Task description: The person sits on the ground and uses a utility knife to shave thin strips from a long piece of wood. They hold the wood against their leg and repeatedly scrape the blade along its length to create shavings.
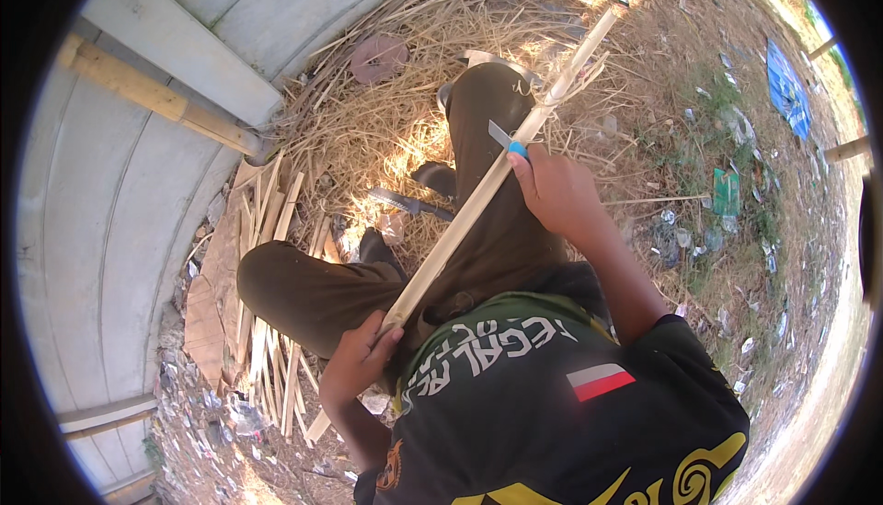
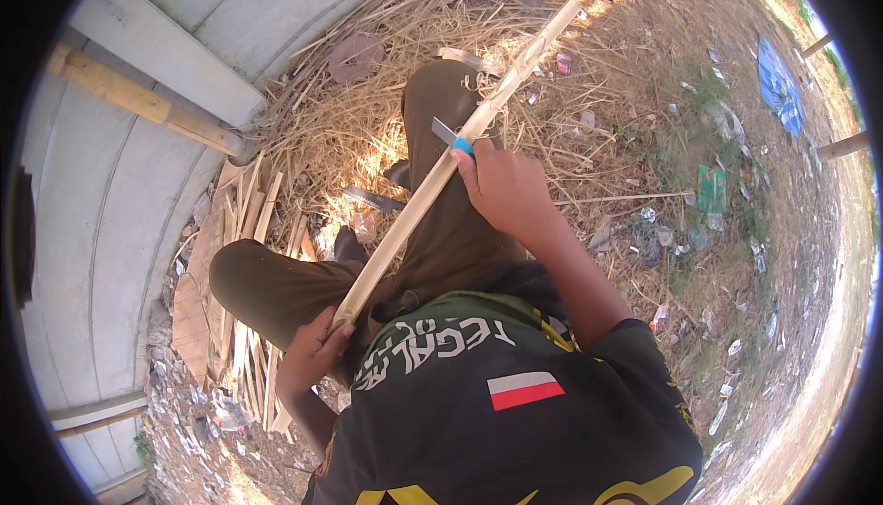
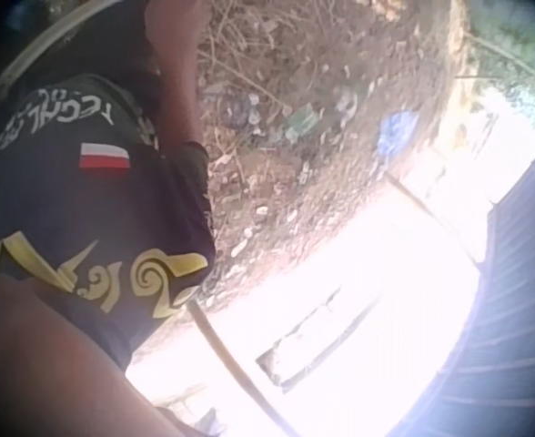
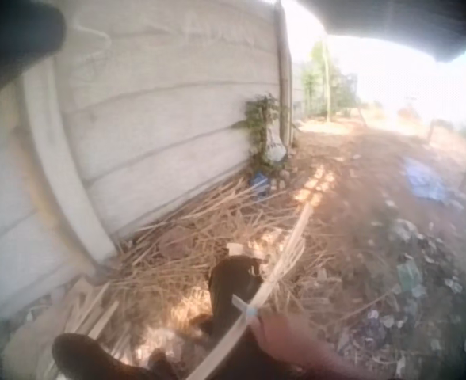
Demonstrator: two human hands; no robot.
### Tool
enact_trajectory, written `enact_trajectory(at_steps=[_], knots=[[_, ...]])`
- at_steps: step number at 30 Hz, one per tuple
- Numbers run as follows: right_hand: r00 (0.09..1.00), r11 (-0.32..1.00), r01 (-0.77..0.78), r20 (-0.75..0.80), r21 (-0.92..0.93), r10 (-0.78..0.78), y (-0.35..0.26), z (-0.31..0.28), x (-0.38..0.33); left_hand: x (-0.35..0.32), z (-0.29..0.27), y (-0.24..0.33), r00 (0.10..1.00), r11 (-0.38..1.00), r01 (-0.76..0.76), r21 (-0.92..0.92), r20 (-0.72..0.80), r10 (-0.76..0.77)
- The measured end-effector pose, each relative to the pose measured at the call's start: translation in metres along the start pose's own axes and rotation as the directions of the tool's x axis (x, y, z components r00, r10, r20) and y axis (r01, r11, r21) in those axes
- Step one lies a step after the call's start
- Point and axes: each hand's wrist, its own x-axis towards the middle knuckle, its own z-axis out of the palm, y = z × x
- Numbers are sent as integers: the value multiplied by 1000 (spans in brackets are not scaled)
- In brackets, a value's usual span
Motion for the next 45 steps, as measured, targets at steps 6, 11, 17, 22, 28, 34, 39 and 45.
enact_trajectory(at_steps=[6,11,17,22,28,34,39,45], knots=[[999,1000,-14,39,21,13,1,-7,0,12,0,0,995,991,-101,85,-17,103],[1000,1000,0,28,3,0,1,-5,0,58,10,14,977,976,-212,52,3,212],[999,999,40,-16,-19,-40,3,-1,1,109,26,57,956,956,-292,30,8,292],[999,1000,-14,42,3,14,3,-9,0,120,29,84,954,945,-293,149,-20,299],[992,993,101,-68,-58,-105,5,-2,-3,111,32,87,957,948,-264,176,-73,280],[1000,999,19,14,-48,-18,1,-3,-3,96,33,63,967,969,-222,105,-103,232],[998,997,30,-59,-73,-35,3,1,-2,58,23,30,966,974,-223,38,-126,226],[997,999,12,-70,-46,-15,-1,3,1,6,11,16,989,998,-62,25,-131,65]])
